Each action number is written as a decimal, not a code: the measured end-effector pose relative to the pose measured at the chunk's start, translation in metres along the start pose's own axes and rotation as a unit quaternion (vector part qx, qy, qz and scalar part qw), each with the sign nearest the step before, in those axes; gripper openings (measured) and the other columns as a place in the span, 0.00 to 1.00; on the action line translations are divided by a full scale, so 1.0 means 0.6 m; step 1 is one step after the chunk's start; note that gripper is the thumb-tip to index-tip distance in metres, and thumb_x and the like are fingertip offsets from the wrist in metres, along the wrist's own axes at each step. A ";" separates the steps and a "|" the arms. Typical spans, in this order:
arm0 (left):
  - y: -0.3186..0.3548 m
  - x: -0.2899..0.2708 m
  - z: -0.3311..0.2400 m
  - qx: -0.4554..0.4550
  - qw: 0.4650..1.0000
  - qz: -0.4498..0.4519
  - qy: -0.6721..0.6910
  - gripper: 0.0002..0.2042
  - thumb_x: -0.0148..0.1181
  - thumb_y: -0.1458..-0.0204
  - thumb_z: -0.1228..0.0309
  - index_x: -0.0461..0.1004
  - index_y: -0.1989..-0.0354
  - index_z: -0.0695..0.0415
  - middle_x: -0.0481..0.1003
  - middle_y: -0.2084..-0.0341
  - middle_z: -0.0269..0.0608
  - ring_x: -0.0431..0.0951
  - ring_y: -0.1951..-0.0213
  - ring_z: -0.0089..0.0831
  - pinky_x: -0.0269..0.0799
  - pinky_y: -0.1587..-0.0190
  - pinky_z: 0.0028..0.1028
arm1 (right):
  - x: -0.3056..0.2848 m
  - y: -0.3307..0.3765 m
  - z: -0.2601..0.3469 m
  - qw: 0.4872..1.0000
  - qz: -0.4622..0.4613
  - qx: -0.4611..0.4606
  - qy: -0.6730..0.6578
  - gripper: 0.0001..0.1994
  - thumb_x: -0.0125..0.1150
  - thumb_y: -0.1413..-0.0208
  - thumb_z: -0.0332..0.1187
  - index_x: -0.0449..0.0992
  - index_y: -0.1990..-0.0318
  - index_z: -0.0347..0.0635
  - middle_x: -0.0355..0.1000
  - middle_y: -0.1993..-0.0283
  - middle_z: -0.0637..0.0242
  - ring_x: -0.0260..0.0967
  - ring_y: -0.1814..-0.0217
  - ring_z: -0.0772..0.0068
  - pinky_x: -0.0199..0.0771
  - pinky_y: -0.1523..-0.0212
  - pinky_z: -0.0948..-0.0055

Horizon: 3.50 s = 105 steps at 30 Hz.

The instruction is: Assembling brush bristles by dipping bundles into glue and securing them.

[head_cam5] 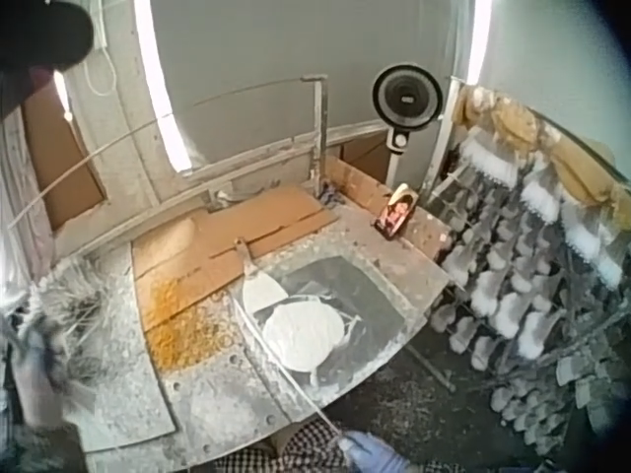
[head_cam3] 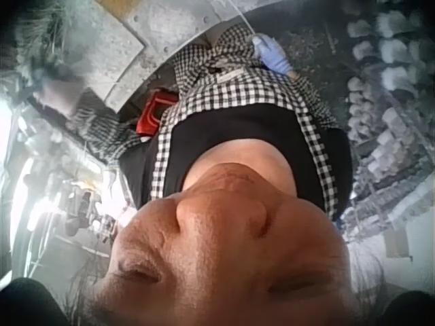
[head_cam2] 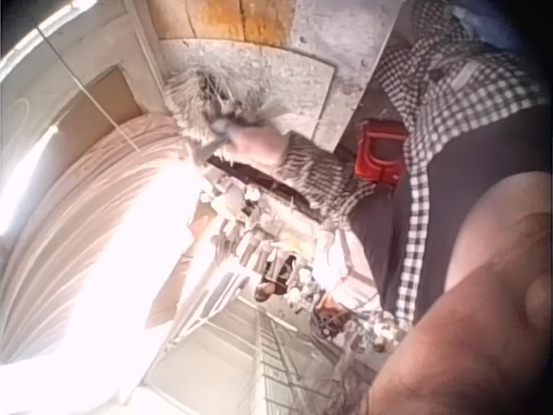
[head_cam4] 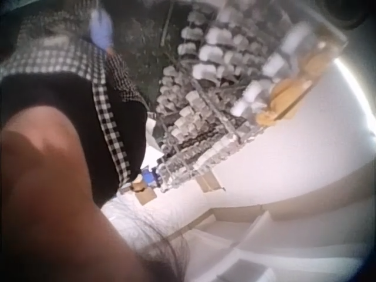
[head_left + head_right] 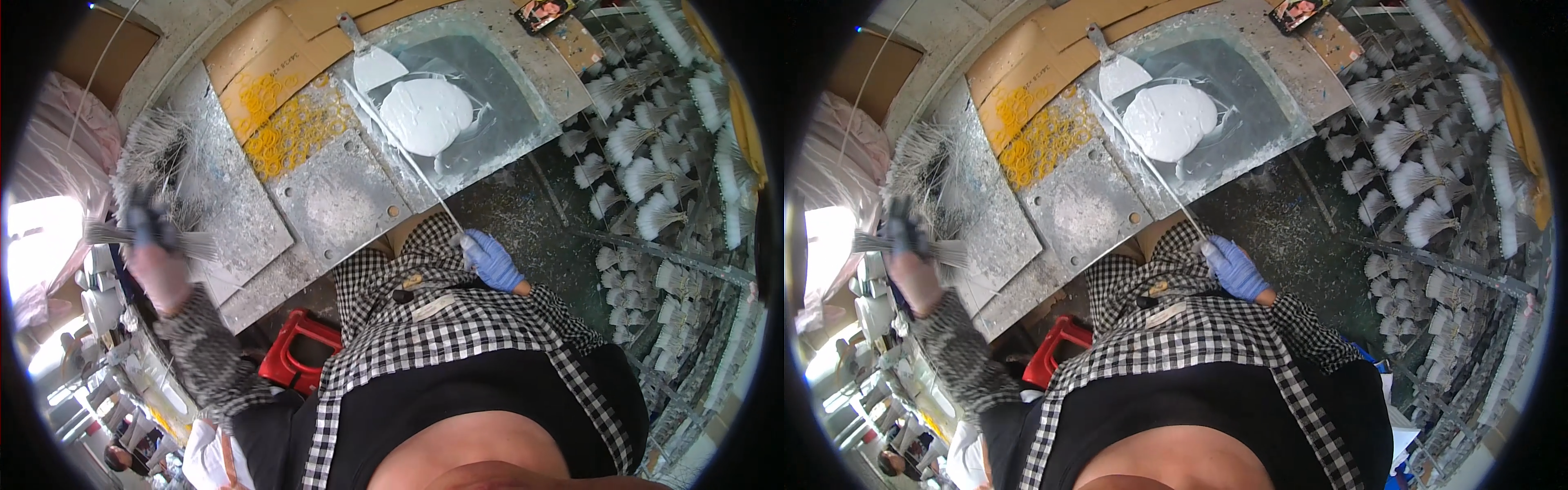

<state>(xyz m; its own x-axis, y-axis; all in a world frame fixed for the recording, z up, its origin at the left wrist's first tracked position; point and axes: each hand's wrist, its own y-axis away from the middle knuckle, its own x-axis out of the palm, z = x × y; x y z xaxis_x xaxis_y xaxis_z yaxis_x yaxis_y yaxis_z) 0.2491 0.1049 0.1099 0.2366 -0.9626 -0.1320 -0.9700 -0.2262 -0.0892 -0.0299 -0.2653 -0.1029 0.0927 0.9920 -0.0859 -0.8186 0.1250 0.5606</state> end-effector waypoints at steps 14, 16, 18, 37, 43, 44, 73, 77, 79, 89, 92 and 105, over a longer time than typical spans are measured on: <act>0.234 0.106 0.120 -0.078 0.992 0.084 0.058 0.16 0.52 0.32 0.65 0.72 0.42 0.62 0.81 0.61 0.43 0.77 0.71 0.18 0.61 0.78 0.13 | -0.045 0.038 0.016 0.959 -0.166 -0.172 0.152 0.16 0.46 0.29 0.37 0.78 0.53 0.35 0.81 0.60 0.54 0.81 0.61 0.60 0.79 0.57 0.67; 0.238 0.110 0.122 -0.086 0.990 0.087 0.068 0.16 0.52 0.32 0.65 0.72 0.42 0.62 0.80 0.62 0.42 0.77 0.71 0.18 0.62 0.77 0.13 | -0.052 0.046 0.000 0.958 -0.158 -0.170 0.168 0.16 0.47 0.30 0.36 0.78 0.53 0.35 0.81 0.60 0.54 0.81 0.61 0.60 0.79 0.57 0.67; 0.241 0.115 0.123 -0.093 0.990 0.092 0.060 0.16 0.52 0.32 0.65 0.73 0.42 0.61 0.80 0.62 0.41 0.77 0.70 0.18 0.62 0.77 0.13 | -0.056 0.054 -0.012 0.962 -0.149 -0.138 0.182 0.15 0.47 0.30 0.36 0.78 0.54 0.34 0.81 0.60 0.54 0.81 0.60 0.61 0.79 0.57 0.67; 0.249 0.125 0.130 -0.104 0.988 0.094 0.059 0.16 0.52 0.32 0.65 0.72 0.42 0.63 0.79 0.64 0.41 0.76 0.71 0.18 0.63 0.76 0.14 | -0.141 0.069 -0.033 0.930 -0.271 -0.073 0.238 0.15 0.49 0.29 0.37 0.80 0.54 0.37 0.77 0.72 0.59 0.73 0.73 0.69 0.72 0.67 0.68; 0.249 0.124 0.130 -0.126 0.985 0.100 0.070 0.17 0.53 0.32 0.65 0.72 0.42 0.62 0.79 0.63 0.41 0.77 0.71 0.18 0.63 0.76 0.14 | -0.131 0.071 -0.030 0.932 -0.273 -0.069 0.228 0.14 0.50 0.30 0.36 0.80 0.54 0.37 0.72 0.78 0.62 0.67 0.78 0.74 0.69 0.72 0.69; 0.250 0.124 0.131 -0.126 0.984 0.106 0.067 0.17 0.53 0.32 0.65 0.72 0.42 0.62 0.79 0.63 0.41 0.77 0.71 0.18 0.63 0.76 0.14 | -0.124 0.073 -0.030 0.934 -0.270 -0.032 0.231 0.14 0.50 0.30 0.36 0.80 0.54 0.38 0.73 0.77 0.62 0.68 0.77 0.74 0.69 0.72 0.69; 0.295 0.149 0.134 -0.127 0.982 0.111 0.086 0.16 0.54 0.33 0.66 0.72 0.43 0.62 0.79 0.64 0.40 0.78 0.71 0.20 0.63 0.77 0.14 | -0.167 0.089 -0.060 0.946 -0.235 -0.102 0.201 0.16 0.50 0.30 0.39 0.80 0.54 0.37 0.80 0.68 0.59 0.78 0.70 0.66 0.77 0.65 0.69; 0.306 0.155 0.126 -0.127 0.983 0.109 0.071 0.16 0.53 0.33 0.65 0.72 0.43 0.62 0.79 0.64 0.40 0.77 0.71 0.19 0.64 0.74 0.14 | -0.193 0.088 -0.064 0.923 -0.284 -0.137 0.221 0.16 0.50 0.30 0.39 0.81 0.54 0.37 0.79 0.69 0.60 0.76 0.70 0.69 0.76 0.64 0.69; 0.310 0.157 0.123 -0.131 0.982 0.113 0.069 0.16 0.53 0.33 0.65 0.72 0.42 0.61 0.79 0.64 0.39 0.76 0.70 0.19 0.64 0.73 0.14 | -0.204 0.089 -0.065 0.917 -0.294 -0.140 0.230 0.16 0.51 0.30 0.39 0.81 0.54 0.37 0.79 0.69 0.60 0.76 0.70 0.70 0.75 0.63 0.68; 0.330 0.169 0.120 -0.141 0.978 0.128 0.081 0.16 0.53 0.32 0.65 0.71 0.42 0.61 0.79 0.63 0.38 0.77 0.70 0.19 0.62 0.76 0.14 | -0.217 0.103 -0.073 0.926 -0.280 -0.100 0.234 0.15 0.51 0.30 0.38 0.80 0.53 0.37 0.78 0.71 0.60 0.73 0.71 0.71 0.73 0.65 0.68; 0.337 0.176 0.118 -0.143 0.978 0.131 0.082 0.17 0.53 0.33 0.64 0.71 0.42 0.61 0.79 0.63 0.38 0.77 0.69 0.19 0.62 0.76 0.14 | -0.199 0.110 -0.076 0.933 -0.263 -0.116 0.216 0.14 0.51 0.30 0.37 0.80 0.53 0.36 0.78 0.71 0.60 0.75 0.70 0.71 0.75 0.65 0.69; 0.361 0.197 0.113 -0.147 0.979 0.118 0.077 0.16 0.55 0.34 0.64 0.73 0.43 0.60 0.78 0.64 0.35 0.76 0.71 0.16 0.62 0.78 0.13 | -0.171 0.136 -0.081 0.958 -0.166 -0.156 0.176 0.13 0.51 0.32 0.34 0.80 0.53 0.36 0.80 0.66 0.57 0.78 0.69 0.66 0.78 0.63 0.70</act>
<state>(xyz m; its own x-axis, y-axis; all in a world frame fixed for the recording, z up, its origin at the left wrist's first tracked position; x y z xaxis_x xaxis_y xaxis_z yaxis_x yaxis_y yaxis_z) 0.0706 -0.0480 0.0077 0.0156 -0.9992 0.0374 -0.9763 -0.0071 0.2163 -0.1335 -0.3580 -0.0883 0.2248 0.8237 -0.5206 -0.9117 0.3664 0.1860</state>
